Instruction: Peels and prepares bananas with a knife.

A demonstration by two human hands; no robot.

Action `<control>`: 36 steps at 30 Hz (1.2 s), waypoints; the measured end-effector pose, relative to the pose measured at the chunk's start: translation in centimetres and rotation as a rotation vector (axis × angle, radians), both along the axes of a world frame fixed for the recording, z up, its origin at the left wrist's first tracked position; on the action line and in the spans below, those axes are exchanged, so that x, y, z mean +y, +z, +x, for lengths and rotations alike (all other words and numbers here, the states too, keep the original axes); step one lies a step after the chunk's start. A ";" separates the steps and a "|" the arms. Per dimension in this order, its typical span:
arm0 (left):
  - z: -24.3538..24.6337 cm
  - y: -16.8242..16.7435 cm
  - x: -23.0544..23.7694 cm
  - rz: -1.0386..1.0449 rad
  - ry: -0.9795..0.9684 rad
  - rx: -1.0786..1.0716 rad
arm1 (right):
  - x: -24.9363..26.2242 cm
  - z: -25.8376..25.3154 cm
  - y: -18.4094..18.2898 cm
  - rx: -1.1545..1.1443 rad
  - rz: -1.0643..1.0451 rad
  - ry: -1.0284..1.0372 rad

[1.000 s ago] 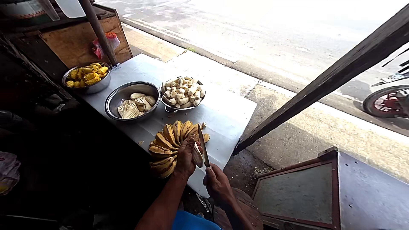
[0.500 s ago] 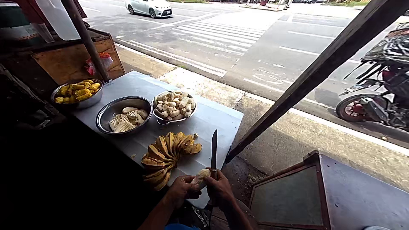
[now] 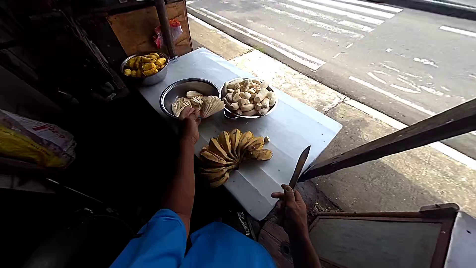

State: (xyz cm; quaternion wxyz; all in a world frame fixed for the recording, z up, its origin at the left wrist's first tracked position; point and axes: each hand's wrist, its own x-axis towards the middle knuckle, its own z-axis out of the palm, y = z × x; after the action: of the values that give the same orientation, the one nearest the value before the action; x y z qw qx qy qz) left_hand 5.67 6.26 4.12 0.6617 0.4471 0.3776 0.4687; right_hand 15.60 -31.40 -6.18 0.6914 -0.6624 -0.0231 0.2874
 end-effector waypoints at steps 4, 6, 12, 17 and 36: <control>2.2 -0.7 -0.7 0.245 0.146 0.189 | -0.5 -0.4 -0.5 0.025 0.011 -0.007; 4.4 -2.6 -7.2 0.416 -0.140 0.286 | -0.5 -0.7 -0.9 0.039 0.014 -0.005; 12.6 -11.1 -17.8 1.065 -0.838 0.940 | -0.4 -0.8 -0.3 -0.026 -0.001 0.009; 16.5 -10.6 -18.8 1.084 -0.878 1.435 | -1.7 -0.7 -0.9 -0.109 0.029 -0.037; 15.2 -4.8 -14.2 0.721 -1.126 1.077 | -2.7 -0.6 -2.5 -0.312 -0.367 0.212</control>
State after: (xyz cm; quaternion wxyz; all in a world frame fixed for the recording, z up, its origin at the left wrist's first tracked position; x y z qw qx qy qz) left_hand 20.91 -7.94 -0.67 0.3439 0.9124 0.1900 -0.1143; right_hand 14.98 -34.09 -8.71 0.5139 -0.8068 -0.1465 0.2520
